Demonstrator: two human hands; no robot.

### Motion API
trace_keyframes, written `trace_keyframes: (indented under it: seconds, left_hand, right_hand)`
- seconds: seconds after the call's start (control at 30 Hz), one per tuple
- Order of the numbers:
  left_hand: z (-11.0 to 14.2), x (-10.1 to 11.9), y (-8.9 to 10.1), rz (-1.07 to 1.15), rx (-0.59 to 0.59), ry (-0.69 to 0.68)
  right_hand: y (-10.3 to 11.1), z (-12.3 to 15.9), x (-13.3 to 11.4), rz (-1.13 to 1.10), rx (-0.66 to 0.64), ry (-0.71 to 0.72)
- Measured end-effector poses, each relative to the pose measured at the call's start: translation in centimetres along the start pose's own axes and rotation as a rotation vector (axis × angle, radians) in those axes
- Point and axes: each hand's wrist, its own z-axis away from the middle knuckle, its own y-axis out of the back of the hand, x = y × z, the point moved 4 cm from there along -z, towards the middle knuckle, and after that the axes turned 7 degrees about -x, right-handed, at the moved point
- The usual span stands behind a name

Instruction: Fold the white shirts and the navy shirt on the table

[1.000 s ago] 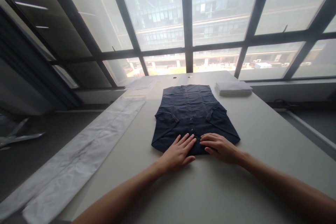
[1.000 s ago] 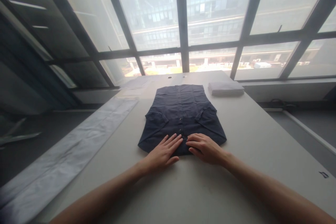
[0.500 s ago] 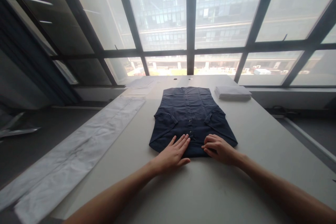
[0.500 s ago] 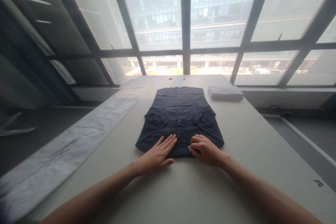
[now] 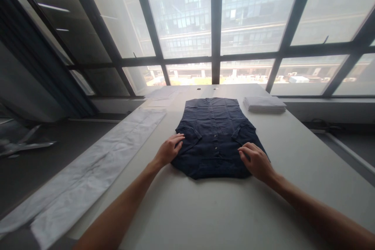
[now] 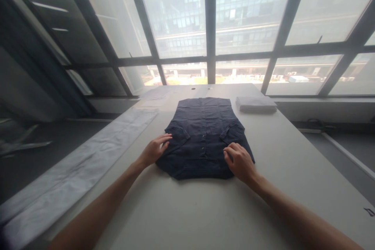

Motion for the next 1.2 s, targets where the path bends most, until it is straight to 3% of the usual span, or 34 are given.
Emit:
trace_keyframes:
  seconds: [0.1,0.23,0.57,0.8,0.9,1.07,1.2]
  left_hand:
    - [-0.3,-2.1,-0.6,0.001,0.018,0.056]
    - [-0.4,-2.7,-1.6,-0.069,-0.039,0.093]
    - [0.5,-0.1,-1.5,-0.259,-0.173,0.139]
    - [0.9,1.6,-0.9,-0.252,-0.193,0.074]
    - [1.0,1.7,-0.8,-0.213,-0.178,0.067]
    - [0.6,0.7,-0.8,-0.176,-0.107,0.073]
    - [-0.6,-1.3,-1.1,-0.162,-0.017,0.098]
  right_hand:
    - [-0.2,0.2,1.0,0.119,0.019,-0.122]
    - [-0.9,0.5,1.6,0.229,-0.065,-0.207]
    - [-0.6,0.1,2.1,0.306,-0.169,-0.218]
    - [-0.2,-0.1,2.5,0.330,-0.123,-0.193]
    - [0.1,0.0,2.3,0.278,-0.047,-0.185]
    - [1.0,0.5,-1.6,-0.009,0.031,0.051]
    - [0.8,1.3,-7.0,-0.127,-0.149,0.291]
